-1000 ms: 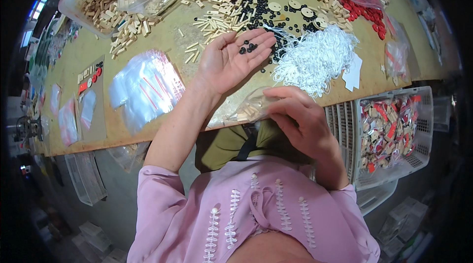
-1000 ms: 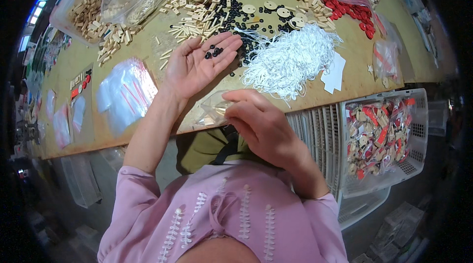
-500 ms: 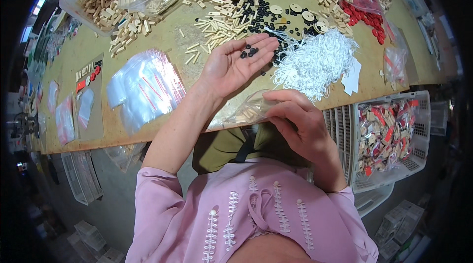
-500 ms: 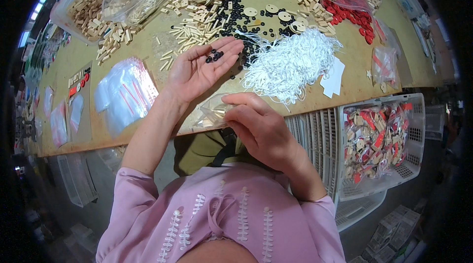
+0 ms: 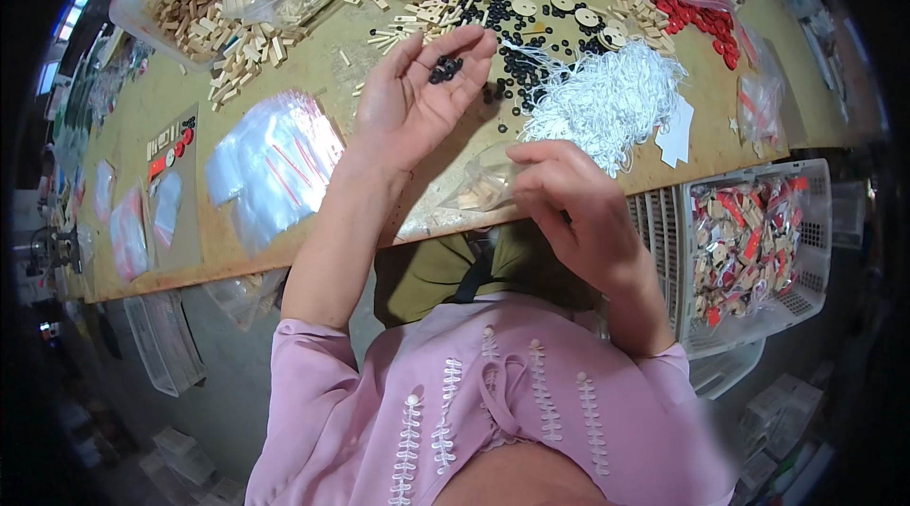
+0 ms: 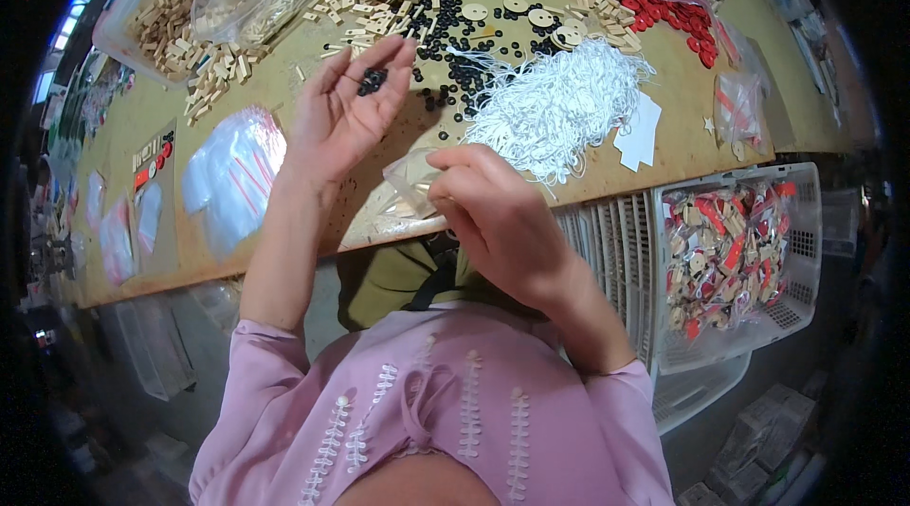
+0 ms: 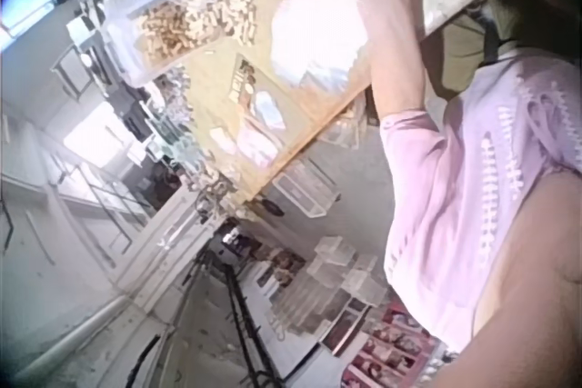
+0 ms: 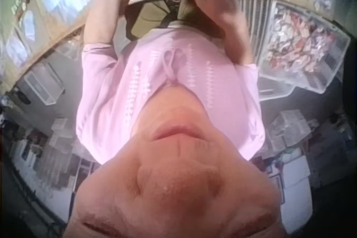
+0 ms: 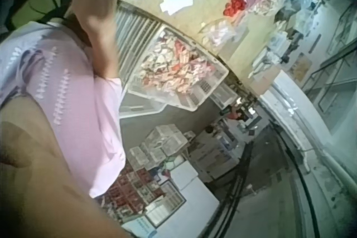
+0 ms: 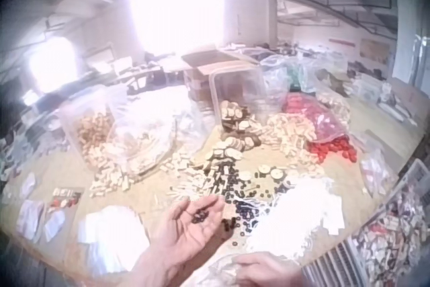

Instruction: The person assembles small craft kits by hand, placing wooden sticks, black beads, white string, and red star-shaped pieces into clear plastic bags. The person repeatedly opens bags, adds components, and sets the filled bags aside on the table.

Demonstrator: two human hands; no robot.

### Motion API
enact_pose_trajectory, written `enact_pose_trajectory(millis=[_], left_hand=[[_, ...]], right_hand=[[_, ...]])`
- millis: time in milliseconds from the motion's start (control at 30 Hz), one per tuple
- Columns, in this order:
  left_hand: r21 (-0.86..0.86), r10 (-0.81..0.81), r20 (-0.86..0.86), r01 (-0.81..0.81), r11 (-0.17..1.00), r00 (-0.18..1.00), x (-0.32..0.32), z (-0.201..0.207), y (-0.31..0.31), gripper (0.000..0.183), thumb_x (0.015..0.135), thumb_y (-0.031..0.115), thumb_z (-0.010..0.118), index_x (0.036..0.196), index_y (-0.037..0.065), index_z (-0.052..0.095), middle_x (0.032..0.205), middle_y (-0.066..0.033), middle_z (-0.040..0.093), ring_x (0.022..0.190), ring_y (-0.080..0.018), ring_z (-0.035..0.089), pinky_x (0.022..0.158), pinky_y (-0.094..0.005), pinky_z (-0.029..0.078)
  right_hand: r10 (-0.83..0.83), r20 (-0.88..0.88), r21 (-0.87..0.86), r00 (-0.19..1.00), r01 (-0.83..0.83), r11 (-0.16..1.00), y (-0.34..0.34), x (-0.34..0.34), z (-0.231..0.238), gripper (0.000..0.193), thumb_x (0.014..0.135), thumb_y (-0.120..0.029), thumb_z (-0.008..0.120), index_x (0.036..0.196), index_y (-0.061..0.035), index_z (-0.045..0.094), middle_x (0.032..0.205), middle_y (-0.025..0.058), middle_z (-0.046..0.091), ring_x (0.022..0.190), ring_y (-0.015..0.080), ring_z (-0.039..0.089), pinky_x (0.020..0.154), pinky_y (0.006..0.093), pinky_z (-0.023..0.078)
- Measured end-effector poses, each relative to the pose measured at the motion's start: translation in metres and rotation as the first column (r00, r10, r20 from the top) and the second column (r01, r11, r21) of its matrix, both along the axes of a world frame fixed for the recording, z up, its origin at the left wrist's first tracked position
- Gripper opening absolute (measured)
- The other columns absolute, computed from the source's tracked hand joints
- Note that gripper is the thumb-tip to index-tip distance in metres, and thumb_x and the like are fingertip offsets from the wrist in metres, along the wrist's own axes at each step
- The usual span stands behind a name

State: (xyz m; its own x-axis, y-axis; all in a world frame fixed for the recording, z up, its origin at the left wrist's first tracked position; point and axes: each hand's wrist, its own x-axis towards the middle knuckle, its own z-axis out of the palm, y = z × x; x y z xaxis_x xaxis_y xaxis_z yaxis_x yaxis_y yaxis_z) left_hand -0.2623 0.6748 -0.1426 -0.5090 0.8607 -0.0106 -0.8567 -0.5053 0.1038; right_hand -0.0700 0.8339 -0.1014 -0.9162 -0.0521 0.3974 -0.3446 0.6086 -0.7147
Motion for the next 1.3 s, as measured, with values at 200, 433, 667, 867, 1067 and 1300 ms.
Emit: enact_pose_trajectory(millis=[200, 433, 667, 867, 1067, 1300], left_hand=[[-0.215, 0.057, -0.4, -0.154, 0.964, 0.915, 0.028, 0.063, 0.002, 0.062, 0.113, 0.04, 0.028, 0.124, -0.012, 0.06, 0.124, -0.024, 0.067, 0.117, -0.0306, 0.065, 0.104, -0.0406, 0.053], [-0.361, 0.051, -0.753, -0.476, 0.802, 0.656, 0.059, 0.063, 0.01, 0.079, 0.112, 0.052, 0.013, 0.111, -0.005, 0.068, 0.109, -0.0172, 0.072, 0.103, -0.024, 0.067, 0.099, -0.0388, 0.051], [-0.28, 0.064, -0.767, -0.423, 0.862, 0.638, 0.056, 0.051, 0.0, 0.057, 0.112, 0.043, 0.035, 0.109, -0.002, 0.07, 0.106, -0.0125, 0.073, 0.093, -0.0184, 0.067, 0.088, -0.0325, 0.052], [-0.279, -0.388, -0.917, -0.844, 0.458, 0.093, -0.044, 0.016, -0.022, 0.022, 0.103, 0.012, 0.062, 0.121, 0.004, 0.071, 0.103, -0.0014, 0.072, 0.089, -0.006, 0.062, 0.078, -0.0252, 0.053], [0.025, -0.808, -0.551, -0.973, 0.231, -0.207, -0.135, -0.03, -0.042, 0.018, 0.089, 0.008, 0.071, 0.106, 0.005, 0.075, 0.099, -0.016, 0.074, 0.092, -0.0318, 0.072, 0.084, -0.0389, 0.055], [-0.376, -0.629, -0.775, -0.849, 0.371, 0.068, -0.111, 0.006, -0.038, 0.014, 0.09, 0.008, 0.076, 0.102, 0.004, 0.071, 0.095, -0.0063, 0.072, 0.091, -0.0173, 0.069, 0.082, -0.0311, 0.054]], right_hand=[[0.007, -0.024, 0.148, 1.0, -0.003, 0.989, -0.009, -0.023, 0.018, 0.006, 0.092, -0.002, 0.064, 0.096, 0.0017, 0.063, 0.112, 0.0194, 0.065, 0.102, 0.0356, 0.067, 0.087, 0.0394, 0.054], [-0.01, -0.053, 0.035, 0.999, 0.012, 0.999, -0.018, -0.032, 0.01, 0.007, 0.089, -0.002, 0.068, 0.095, 0.0009, 0.065, 0.113, 0.0194, 0.065, 0.105, 0.0357, 0.067, 0.091, 0.0399, 0.054], [-0.023, 0.043, 0.051, 0.999, 0.021, 0.998, -0.019, -0.026, 0.008, 0.008, 0.088, 0.0, 0.068, 0.096, 0.0012, 0.066, 0.114, 0.0203, 0.067, 0.106, 0.035, 0.067, 0.091, 0.038, 0.054], [-0.064, -0.012, 0.046, 0.998, 0.064, 0.997, -0.007, -0.009, 0.0, 0.008, 0.087, 0.002, 0.067, 0.095, 0.002, 0.066, 0.116, 0.0205, 0.068, 0.103, 0.0341, 0.068, 0.088, 0.0379, 0.054], [-0.055, 0.006, -0.009, 0.998, 0.055, 0.998, -0.001, -0.007, 0.0, 0.008, 0.088, 0.002, 0.067, 0.096, 0.0011, 0.067, 0.117, 0.0197, 0.067, 0.104, 0.0336, 0.068, 0.088, 0.0372, 0.054], [-0.028, 0.002, -0.055, 1.0, 0.028, 0.998, 0.015, -0.016, 0.006, 0.008, 0.088, 0.002, 0.067, 0.095, -0.0008, 0.065, 0.117, 0.0164, 0.068, 0.104, 0.0318, 0.068, 0.089, 0.0368, 0.054]])
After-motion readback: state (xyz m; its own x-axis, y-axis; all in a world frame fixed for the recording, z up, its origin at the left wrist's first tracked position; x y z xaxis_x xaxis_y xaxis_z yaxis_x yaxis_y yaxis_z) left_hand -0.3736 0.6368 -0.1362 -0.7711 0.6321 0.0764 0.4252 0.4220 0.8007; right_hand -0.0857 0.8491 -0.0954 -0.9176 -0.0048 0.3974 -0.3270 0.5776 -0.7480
